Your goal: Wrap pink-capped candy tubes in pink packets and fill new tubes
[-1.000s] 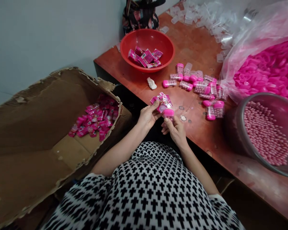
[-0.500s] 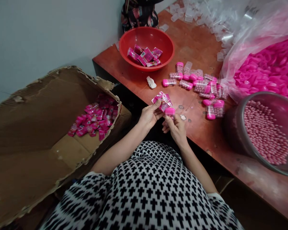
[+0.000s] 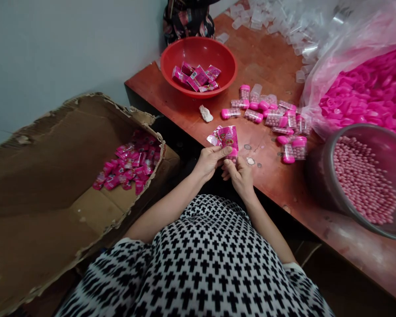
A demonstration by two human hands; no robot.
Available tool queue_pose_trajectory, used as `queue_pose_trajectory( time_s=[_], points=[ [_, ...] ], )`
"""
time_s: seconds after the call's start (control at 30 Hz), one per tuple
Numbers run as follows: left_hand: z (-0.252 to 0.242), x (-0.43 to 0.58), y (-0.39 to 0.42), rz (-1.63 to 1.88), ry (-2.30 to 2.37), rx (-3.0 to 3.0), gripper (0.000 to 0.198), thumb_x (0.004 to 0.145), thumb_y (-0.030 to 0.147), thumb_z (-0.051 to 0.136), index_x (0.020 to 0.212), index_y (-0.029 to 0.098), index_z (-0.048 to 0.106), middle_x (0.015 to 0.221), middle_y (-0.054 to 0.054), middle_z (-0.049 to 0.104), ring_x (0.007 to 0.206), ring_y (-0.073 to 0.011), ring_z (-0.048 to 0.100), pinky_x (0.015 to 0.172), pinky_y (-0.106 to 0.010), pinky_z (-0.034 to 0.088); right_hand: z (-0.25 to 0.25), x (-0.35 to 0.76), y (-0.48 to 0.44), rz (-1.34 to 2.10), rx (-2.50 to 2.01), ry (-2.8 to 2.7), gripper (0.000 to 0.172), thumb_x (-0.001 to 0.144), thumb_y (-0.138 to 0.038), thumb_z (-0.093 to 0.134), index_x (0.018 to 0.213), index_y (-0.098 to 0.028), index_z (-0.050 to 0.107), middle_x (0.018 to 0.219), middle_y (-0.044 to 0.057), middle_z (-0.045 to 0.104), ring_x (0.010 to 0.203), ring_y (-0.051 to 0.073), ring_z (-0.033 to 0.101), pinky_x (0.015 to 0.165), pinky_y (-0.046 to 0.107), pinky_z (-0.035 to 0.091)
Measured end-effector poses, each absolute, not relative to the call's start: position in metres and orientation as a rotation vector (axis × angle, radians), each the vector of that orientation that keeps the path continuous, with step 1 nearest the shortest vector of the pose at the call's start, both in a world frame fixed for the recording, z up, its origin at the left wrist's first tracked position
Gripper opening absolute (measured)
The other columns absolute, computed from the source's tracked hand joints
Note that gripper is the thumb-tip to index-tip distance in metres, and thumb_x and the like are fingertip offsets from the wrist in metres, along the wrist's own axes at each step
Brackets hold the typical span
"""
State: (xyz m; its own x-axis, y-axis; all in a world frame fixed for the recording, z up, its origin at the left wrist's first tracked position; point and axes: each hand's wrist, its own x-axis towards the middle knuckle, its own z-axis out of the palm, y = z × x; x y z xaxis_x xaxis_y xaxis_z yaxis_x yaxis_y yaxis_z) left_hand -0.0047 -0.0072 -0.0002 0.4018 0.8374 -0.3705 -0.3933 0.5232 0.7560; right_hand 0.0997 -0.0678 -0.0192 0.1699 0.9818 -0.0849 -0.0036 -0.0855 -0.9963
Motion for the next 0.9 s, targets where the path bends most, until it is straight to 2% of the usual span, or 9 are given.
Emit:
queue_pose_trajectory(
  time_s=[0.2, 0.27, 0.4, 0.5, 0.63, 0.73, 0.83, 0.9],
  points=[
    [-0.002, -0.008, -0.010, 0.748, 0.773, 0.762, 0.037, 0.062, 0.042, 0.079, 0.060, 0.009, 0.063, 0.046, -0.001, 0.055, 0.037, -0.0094, 0.049, 0.038, -0.022, 0.038, -0.020, 0.104, -0.061, 1.466, -1.124, -0.788, 0.034, 0.077, -0.051, 0.065, 0.074, -0.019, 0.054, 0.061, -0.004, 0.063, 0.038, 0.006, 0.053, 0.031, 0.014, 0.041],
    [-0.003, -0.010, -0.007, 0.740, 0.798, 0.800, 0.034, 0.062, 0.039, 0.080, 0.062, 0.008, 0.066, 0.046, -0.001, 0.056, 0.039, -0.0088, 0.050, 0.040, -0.021, 0.039, -0.020, 0.104, -0.060, 1.526, -1.069, -0.715, 0.034, 0.073, -0.050, 0.069, 0.073, -0.018, 0.056, 0.061, -0.004, 0.064, 0.039, 0.005, 0.054, 0.032, 0.014, 0.042],
    [-0.005, -0.013, -0.002, 0.897, 0.881, 0.691, 0.030, 0.058, 0.033, 0.083, 0.067, 0.008, 0.069, 0.060, -0.003, 0.065, 0.053, -0.0088, 0.058, 0.055, -0.021, 0.048, -0.022, 0.104, -0.065, 1.459, -1.054, -0.641, 0.035, 0.069, -0.043, 0.076, 0.091, -0.020, 0.060, 0.078, -0.003, 0.070, 0.063, 0.010, 0.069, 0.056, 0.019, 0.058],
    [-0.007, -0.011, -0.005, 0.912, 0.850, 0.586, 0.030, 0.056, 0.033, 0.083, 0.068, 0.009, 0.070, 0.068, -0.005, 0.069, 0.062, -0.0109, 0.063, 0.066, -0.025, 0.052, -0.022, 0.106, -0.069, 1.386, -1.063, -0.595, 0.038, 0.067, -0.038, 0.079, 0.094, -0.021, 0.059, 0.078, -0.002, 0.071, 0.070, 0.012, 0.071, 0.065, 0.022, 0.060],
    [-0.009, -0.005, -0.018, 0.842, 0.848, 0.587, 0.031, 0.053, 0.033, 0.084, 0.064, 0.009, 0.069, 0.062, -0.004, 0.067, 0.058, -0.0098, 0.061, 0.061, -0.023, 0.051, -0.021, 0.107, -0.063, 1.292, -1.100, -0.562, 0.037, 0.063, -0.039, 0.081, 0.082, -0.021, 0.056, 0.064, -0.005, 0.068, 0.055, 0.011, 0.067, 0.055, 0.021, 0.059],
    [-0.004, -0.012, -0.026, 0.867, 0.861, 0.616, 0.031, 0.053, 0.033, 0.085, 0.062, 0.009, 0.068, 0.062, -0.004, 0.067, 0.059, -0.0114, 0.063, 0.063, -0.026, 0.053, -0.018, 0.104, -0.056, 1.313, -1.139, -0.610, 0.037, 0.063, -0.041, 0.080, 0.080, -0.021, 0.053, 0.059, -0.007, 0.066, 0.049, 0.011, 0.065, 0.048, 0.021, 0.057],
    [0.010, -0.037, -0.029, 1.112, 0.896, 0.597, 0.032, 0.059, 0.040, 0.082, 0.070, 0.014, 0.067, 0.080, -0.006, 0.073, 0.077, -0.0174, 0.069, 0.075, -0.031, 0.056, -0.013, 0.102, -0.053, 1.359, -1.160, -0.725, 0.035, 0.067, -0.043, 0.076, 0.080, -0.021, 0.053, 0.063, -0.004, 0.069, 0.050, 0.011, 0.065, 0.047, 0.021, 0.055],
    [0.016, -0.058, -0.027, 1.357, 0.962, 0.558, 0.038, 0.071, 0.055, 0.069, 0.082, 0.019, 0.068, 0.095, -0.006, 0.073, 0.093, -0.0192, 0.069, 0.083, -0.031, 0.055, -0.012, 0.105, -0.052, 1.349, -1.169, -0.772, 0.033, 0.071, -0.044, 0.073, 0.079, -0.020, 0.053, 0.066, -0.003, 0.070, 0.051, 0.010, 0.065, 0.046, 0.019, 0.053]
  ],
)
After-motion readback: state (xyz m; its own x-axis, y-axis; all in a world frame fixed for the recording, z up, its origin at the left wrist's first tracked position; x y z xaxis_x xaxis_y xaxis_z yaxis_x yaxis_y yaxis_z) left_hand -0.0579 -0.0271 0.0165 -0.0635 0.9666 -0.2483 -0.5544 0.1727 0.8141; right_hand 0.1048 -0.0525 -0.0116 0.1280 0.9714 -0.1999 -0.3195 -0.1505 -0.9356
